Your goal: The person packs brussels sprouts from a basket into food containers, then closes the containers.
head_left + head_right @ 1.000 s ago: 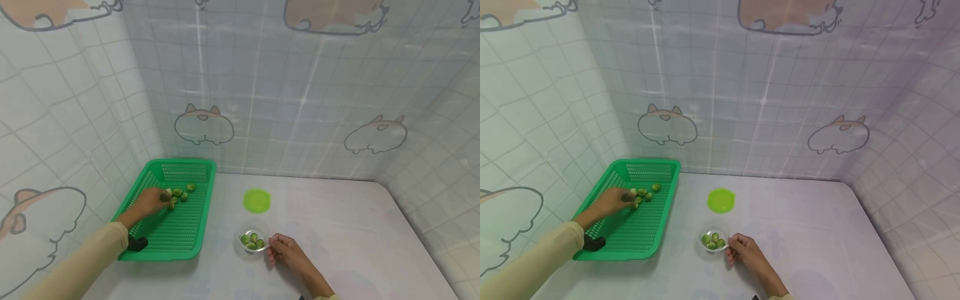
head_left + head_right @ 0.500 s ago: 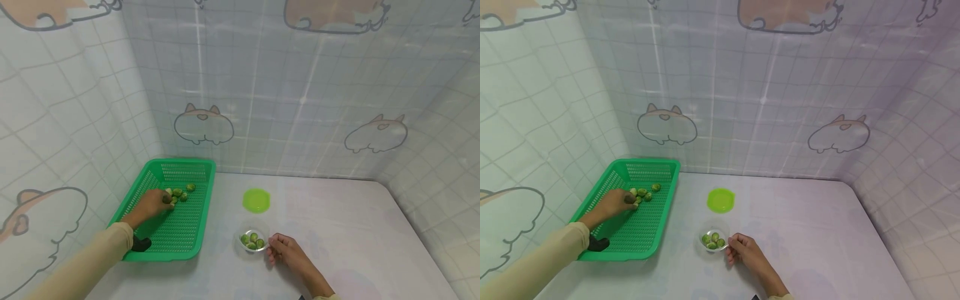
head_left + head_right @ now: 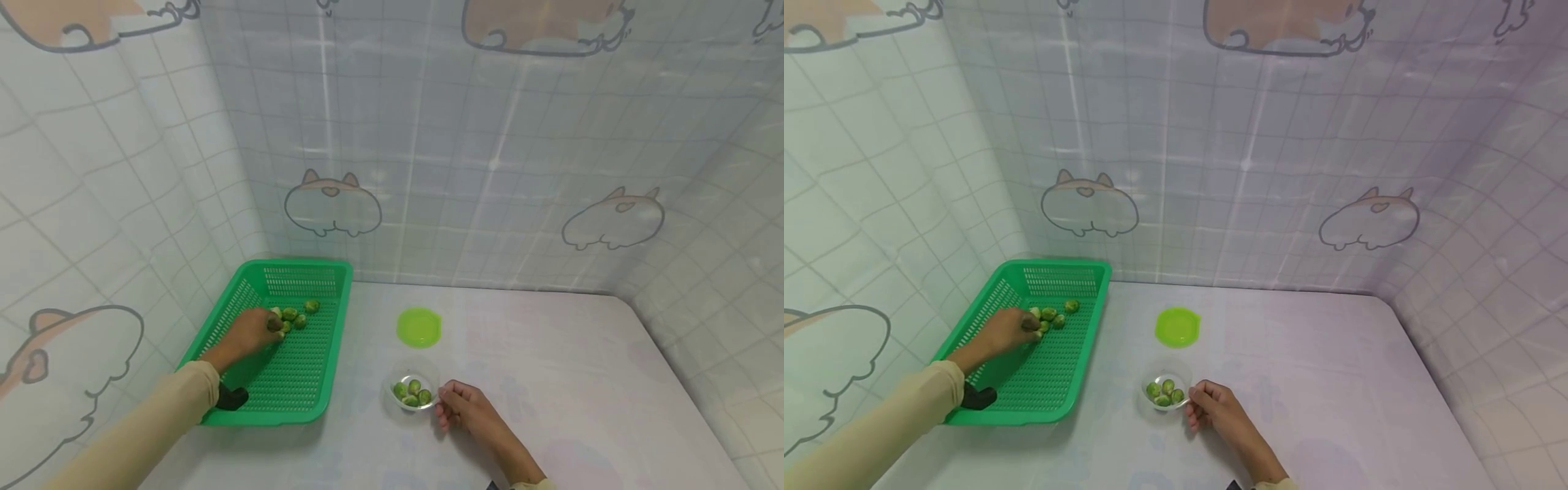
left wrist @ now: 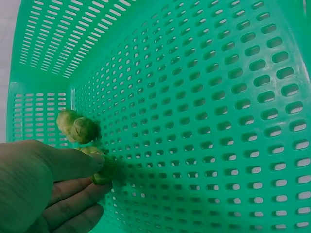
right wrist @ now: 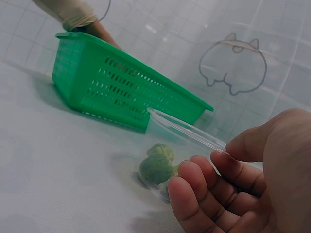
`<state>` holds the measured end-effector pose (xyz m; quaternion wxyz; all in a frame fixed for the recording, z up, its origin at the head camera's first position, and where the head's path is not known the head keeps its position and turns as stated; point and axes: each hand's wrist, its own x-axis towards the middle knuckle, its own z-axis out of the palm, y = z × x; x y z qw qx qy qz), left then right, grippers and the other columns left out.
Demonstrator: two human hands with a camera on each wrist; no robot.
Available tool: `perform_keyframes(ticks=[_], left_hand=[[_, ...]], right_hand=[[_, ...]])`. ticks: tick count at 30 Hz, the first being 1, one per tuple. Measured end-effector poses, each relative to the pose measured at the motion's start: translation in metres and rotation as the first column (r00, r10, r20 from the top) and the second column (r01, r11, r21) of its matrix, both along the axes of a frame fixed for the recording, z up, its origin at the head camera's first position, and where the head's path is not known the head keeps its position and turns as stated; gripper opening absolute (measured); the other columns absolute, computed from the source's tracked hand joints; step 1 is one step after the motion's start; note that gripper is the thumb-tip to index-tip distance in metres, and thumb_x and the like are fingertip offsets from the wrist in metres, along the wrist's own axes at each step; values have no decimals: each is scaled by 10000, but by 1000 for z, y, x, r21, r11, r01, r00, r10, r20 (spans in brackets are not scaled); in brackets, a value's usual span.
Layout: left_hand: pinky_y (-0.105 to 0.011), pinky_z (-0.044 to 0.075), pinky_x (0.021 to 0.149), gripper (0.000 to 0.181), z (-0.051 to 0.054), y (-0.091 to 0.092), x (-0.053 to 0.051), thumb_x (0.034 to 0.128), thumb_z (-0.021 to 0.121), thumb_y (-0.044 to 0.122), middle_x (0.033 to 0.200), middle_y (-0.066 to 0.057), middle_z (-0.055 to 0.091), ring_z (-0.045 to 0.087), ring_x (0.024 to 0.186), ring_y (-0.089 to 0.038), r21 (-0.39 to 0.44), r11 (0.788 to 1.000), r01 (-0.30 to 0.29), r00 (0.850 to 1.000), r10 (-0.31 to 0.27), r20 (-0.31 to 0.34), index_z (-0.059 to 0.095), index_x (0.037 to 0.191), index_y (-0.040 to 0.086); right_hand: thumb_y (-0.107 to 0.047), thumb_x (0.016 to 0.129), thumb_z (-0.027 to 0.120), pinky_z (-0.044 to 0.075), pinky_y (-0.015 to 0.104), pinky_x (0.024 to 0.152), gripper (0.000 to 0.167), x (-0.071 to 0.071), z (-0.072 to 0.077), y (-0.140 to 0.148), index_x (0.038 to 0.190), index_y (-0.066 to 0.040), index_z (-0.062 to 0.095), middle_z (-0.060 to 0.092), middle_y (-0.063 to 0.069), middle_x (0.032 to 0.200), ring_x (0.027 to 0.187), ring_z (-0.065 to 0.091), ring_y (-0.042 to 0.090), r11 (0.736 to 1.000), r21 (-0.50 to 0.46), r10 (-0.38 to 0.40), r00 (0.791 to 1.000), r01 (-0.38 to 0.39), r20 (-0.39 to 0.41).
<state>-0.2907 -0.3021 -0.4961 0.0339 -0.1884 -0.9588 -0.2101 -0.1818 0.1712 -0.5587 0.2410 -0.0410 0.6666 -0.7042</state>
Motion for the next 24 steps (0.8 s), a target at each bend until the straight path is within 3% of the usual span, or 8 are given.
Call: perform_keyframes(ticks=[3,8,15,24], left_hand=[[-462,555,675,50,4,0,0,862,779,47,928,-146,742,693,830,-316,8,1000,7,1000,-7,3,738,849,20],[-496,597,748,198,10,1,1,869,773,59,997,-179,747,706,916,-368,8,1000,3,1000,-3,20,759,1046,-30],[-491,595,752,165,15,0,3,880,764,83,960,-145,755,711,889,-339,-3,1000,16,1000,-16,10,770,1014,-14],[-506,587,791,145,31,8,9,903,753,147,969,-106,764,715,918,-327,8,1000,-22,1000,21,21,775,997,38]], right_hand=[[-278,1040,560,559,271,669,282,0,0,1,1005,-1,596,646,49,867,725,617,139,1000,-2,5,1000,-5,-9],[-293,1038,563,560,273,672,287,-2,-1,1,1011,-10,605,651,55,874,728,618,141,1000,2,3,1000,-3,-4],[-293,1035,568,559,281,678,280,-2,-2,1,1008,-17,605,656,58,879,732,620,146,1000,8,4,1000,-4,6],[-291,1037,565,552,274,673,296,0,1,0,1010,2,593,649,45,872,733,609,144,1000,-1,9,1000,-9,-7]])
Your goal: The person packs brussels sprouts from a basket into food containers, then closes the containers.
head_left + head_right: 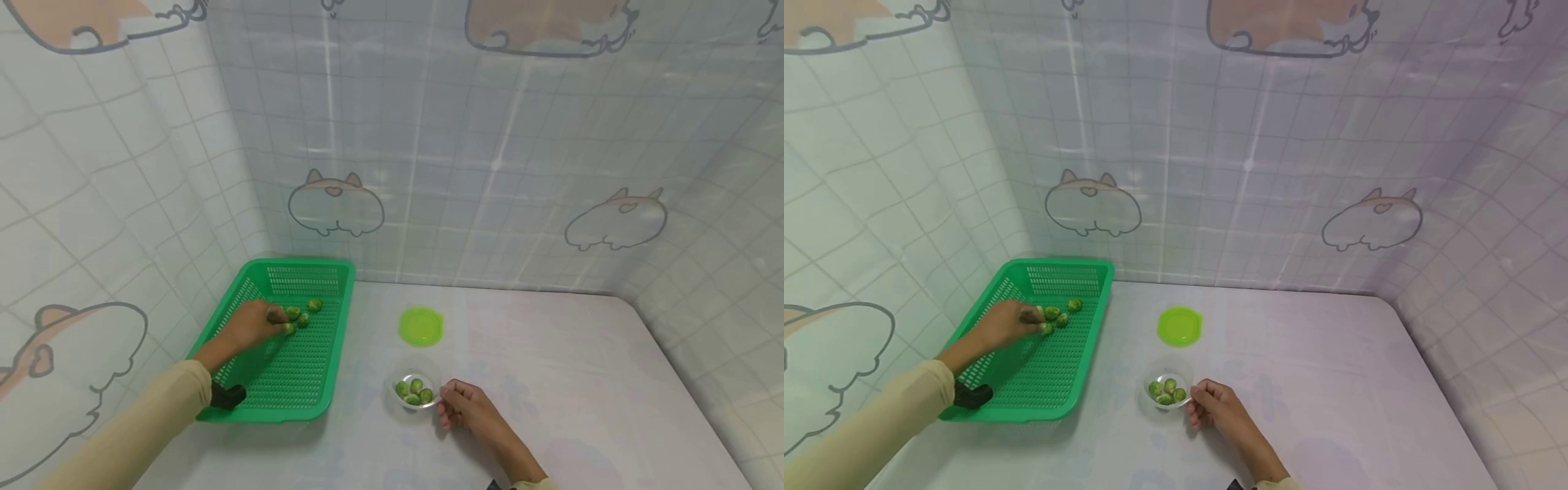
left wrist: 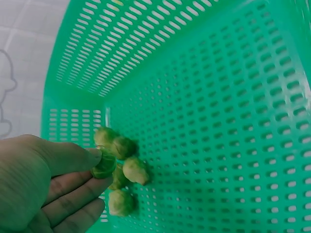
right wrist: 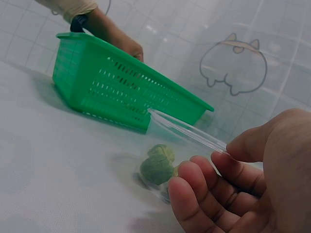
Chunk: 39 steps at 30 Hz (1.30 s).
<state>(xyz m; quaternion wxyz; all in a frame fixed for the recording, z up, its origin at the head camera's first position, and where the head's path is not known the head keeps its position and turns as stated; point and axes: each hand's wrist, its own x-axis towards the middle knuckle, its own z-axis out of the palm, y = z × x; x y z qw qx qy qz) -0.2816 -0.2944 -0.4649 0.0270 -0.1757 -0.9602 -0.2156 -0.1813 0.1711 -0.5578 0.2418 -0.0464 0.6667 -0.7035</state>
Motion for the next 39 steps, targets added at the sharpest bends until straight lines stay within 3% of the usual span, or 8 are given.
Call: perform_keyframes(ticks=[13,25,30,39], left_hand=[[-470,595,803,193,8,10,6,926,754,218,1019,-26,770,722,954,-259,106,994,-20,1000,19,17,774,1081,104],[-468,594,814,214,20,25,19,928,751,267,1041,7,768,728,968,-235,201,980,9,1000,-11,8,774,1104,147],[-412,604,797,228,21,32,20,926,755,265,1052,26,763,726,970,-205,265,964,18,999,-29,39,767,1127,158],[-459,593,851,199,22,46,22,919,763,271,1060,63,756,720,992,-199,283,958,50,998,-61,31,773,1103,195]], right_hand=[[-277,1048,550,551,265,673,292,1,1,1,1022,12,589,646,39,873,729,608,135,1000,-6,9,1000,-9,-8],[-253,1055,531,547,271,684,254,0,-5,1,987,-19,599,654,39,872,727,612,143,1000,7,7,1000,-7,-7],[-252,1055,532,548,272,684,254,0,-5,1,987,-16,597,652,41,871,730,612,143,1000,4,6,1000,-6,-13],[-264,1051,540,551,275,688,261,0,-5,0,985,-17,596,653,42,873,732,609,143,1000,7,4,1000,-4,-7]])
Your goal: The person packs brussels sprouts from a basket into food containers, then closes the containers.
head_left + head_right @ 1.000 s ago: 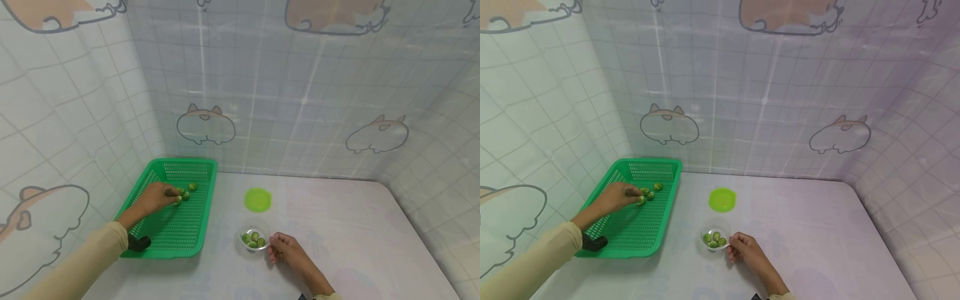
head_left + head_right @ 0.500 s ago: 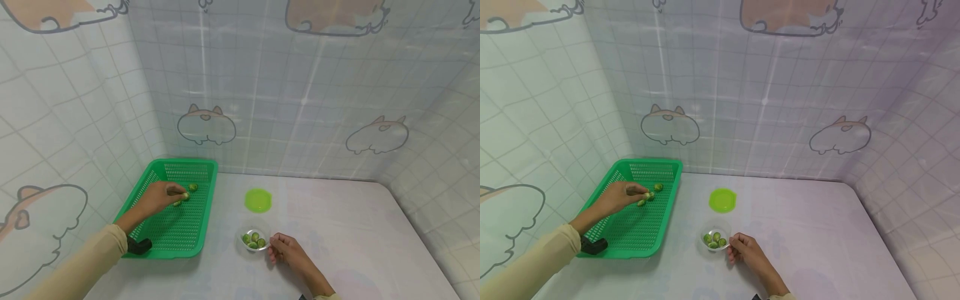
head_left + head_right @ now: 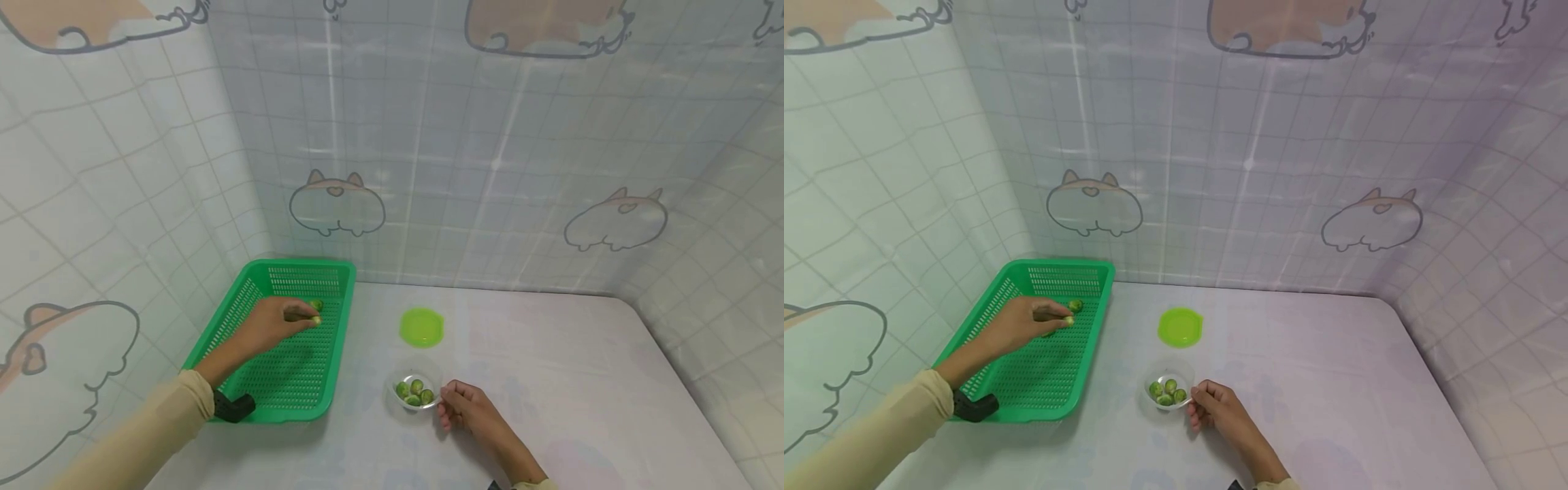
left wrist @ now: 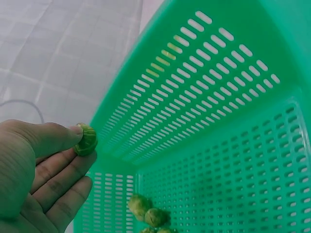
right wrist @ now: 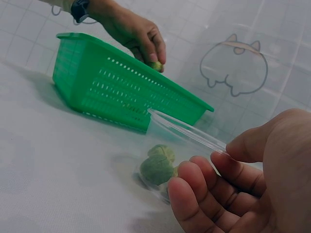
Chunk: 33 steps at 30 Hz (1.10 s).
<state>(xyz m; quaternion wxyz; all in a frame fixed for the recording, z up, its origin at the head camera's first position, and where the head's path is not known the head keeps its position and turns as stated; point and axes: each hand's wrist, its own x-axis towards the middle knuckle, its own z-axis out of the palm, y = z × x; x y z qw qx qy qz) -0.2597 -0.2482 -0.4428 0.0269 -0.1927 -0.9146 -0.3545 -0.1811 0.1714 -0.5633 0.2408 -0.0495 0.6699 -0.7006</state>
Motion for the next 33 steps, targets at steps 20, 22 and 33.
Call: perform_keyframes(ticks=[20,22,33], left_hand=[[-373,592,867,211,5,28,8,925,747,344,1056,115,745,704,1019,-126,52,997,53,996,-56,66,764,1110,243],[-364,589,869,220,6,32,8,929,742,349,1062,118,743,700,1020,-111,52,997,62,995,-66,73,761,1119,240],[-324,589,840,203,6,57,9,928,749,311,1059,109,741,698,988,-96,89,990,107,985,-118,128,758,1115,234]], right_hand=[[-266,1051,539,552,275,689,260,-1,0,1,988,-21,598,655,42,875,731,610,141,1000,-2,5,1000,-5,-2],[-275,1048,546,553,275,689,265,-1,0,1,988,-23,598,655,42,877,733,612,141,1000,-3,6,1000,-6,-4],[-281,1051,541,558,266,681,282,-1,5,0,1005,-9,600,652,36,868,734,620,135,1000,-6,6,1000,-6,0]])
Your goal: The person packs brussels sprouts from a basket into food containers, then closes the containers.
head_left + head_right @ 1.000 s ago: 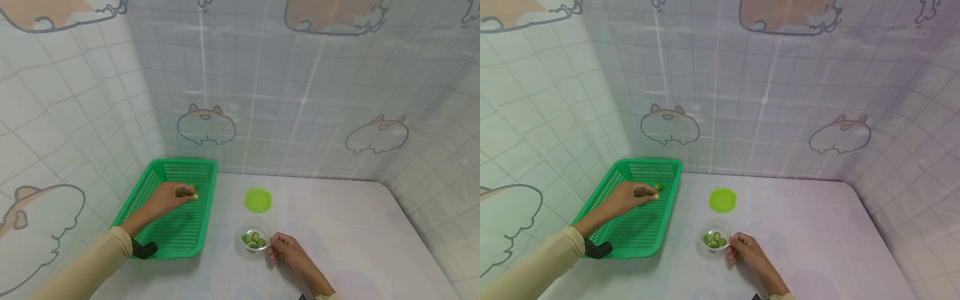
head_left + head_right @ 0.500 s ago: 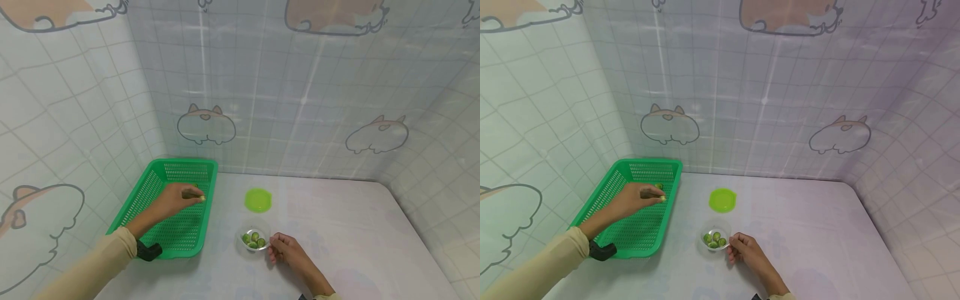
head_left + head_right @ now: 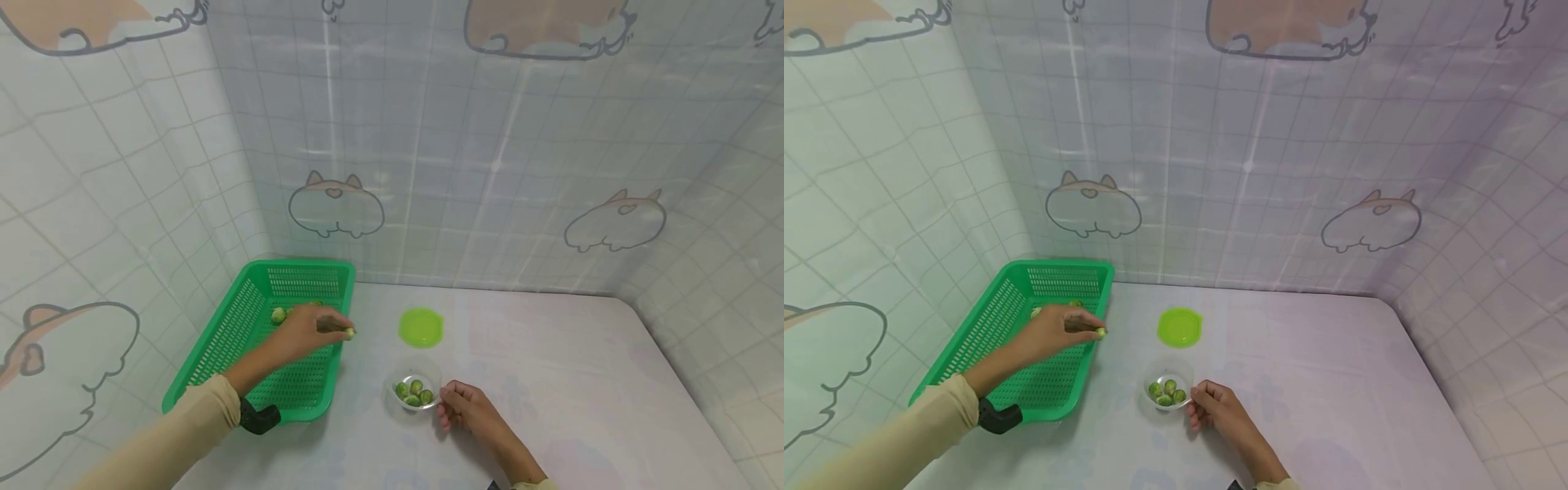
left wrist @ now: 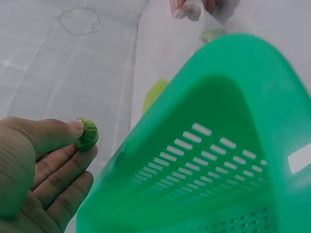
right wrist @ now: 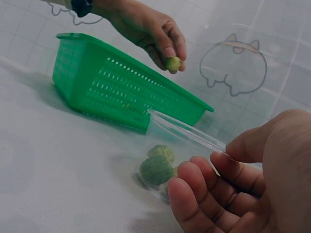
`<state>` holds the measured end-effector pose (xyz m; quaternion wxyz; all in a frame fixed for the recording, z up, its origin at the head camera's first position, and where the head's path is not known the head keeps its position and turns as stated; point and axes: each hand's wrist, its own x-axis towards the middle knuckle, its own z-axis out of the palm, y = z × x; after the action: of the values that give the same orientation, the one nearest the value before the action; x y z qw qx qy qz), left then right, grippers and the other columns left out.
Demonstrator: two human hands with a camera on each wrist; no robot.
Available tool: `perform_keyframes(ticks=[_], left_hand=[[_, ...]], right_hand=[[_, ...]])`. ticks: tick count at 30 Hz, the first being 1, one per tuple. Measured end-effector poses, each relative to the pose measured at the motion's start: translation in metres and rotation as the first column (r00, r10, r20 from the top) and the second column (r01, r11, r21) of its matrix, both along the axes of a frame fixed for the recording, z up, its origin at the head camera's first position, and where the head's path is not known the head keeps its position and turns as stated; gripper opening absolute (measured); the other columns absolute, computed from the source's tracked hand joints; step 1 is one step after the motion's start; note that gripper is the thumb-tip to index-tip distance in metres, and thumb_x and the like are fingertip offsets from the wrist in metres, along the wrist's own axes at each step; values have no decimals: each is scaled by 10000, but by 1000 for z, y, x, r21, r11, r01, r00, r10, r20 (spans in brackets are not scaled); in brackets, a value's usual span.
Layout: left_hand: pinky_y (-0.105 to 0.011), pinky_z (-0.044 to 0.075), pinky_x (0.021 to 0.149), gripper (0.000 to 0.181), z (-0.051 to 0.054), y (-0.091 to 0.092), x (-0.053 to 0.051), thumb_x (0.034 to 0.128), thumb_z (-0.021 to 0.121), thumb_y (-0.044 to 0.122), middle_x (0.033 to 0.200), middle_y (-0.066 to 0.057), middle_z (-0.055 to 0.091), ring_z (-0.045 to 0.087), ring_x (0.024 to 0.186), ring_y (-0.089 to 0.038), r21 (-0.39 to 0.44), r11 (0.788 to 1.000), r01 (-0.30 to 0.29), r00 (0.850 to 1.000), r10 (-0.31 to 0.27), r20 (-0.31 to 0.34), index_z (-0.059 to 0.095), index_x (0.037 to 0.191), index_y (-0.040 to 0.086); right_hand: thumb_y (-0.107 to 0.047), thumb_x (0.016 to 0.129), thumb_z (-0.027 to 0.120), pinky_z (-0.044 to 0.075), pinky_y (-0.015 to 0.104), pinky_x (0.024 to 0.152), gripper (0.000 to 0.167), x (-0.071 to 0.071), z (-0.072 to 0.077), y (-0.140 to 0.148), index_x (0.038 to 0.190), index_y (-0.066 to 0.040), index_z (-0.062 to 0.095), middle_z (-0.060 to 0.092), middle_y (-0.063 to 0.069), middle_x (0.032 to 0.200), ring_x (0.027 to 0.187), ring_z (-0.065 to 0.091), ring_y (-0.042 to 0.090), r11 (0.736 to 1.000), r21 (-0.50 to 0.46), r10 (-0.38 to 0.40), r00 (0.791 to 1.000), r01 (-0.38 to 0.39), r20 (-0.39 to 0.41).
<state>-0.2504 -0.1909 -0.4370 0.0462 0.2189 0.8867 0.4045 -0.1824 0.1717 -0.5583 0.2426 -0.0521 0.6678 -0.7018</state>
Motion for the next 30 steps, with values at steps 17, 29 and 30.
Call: perform_keyframes(ticks=[17,29,30], left_hand=[[-291,589,818,158,-7,31,8,931,750,268,1043,118,742,699,977,-71,58,997,58,997,-60,38,760,1087,244],[-284,587,814,153,-19,55,13,921,762,254,1015,116,751,709,953,-67,63,992,110,994,-112,20,765,1072,228],[-284,585,820,153,-20,57,13,921,762,252,1017,117,752,709,955,-64,63,991,116,993,-118,22,766,1072,226]], right_hand=[[-274,1050,543,553,272,689,284,0,-1,1,1006,0,603,656,45,878,730,613,142,1000,5,1,1000,-1,-12],[-296,1042,557,556,275,685,299,1,-2,0,1005,-2,603,657,42,875,727,613,141,1000,12,-2,1000,2,-14],[-298,1041,559,557,275,685,302,1,-2,0,1007,-2,603,657,45,878,728,612,141,1000,11,-2,1000,2,-13]])
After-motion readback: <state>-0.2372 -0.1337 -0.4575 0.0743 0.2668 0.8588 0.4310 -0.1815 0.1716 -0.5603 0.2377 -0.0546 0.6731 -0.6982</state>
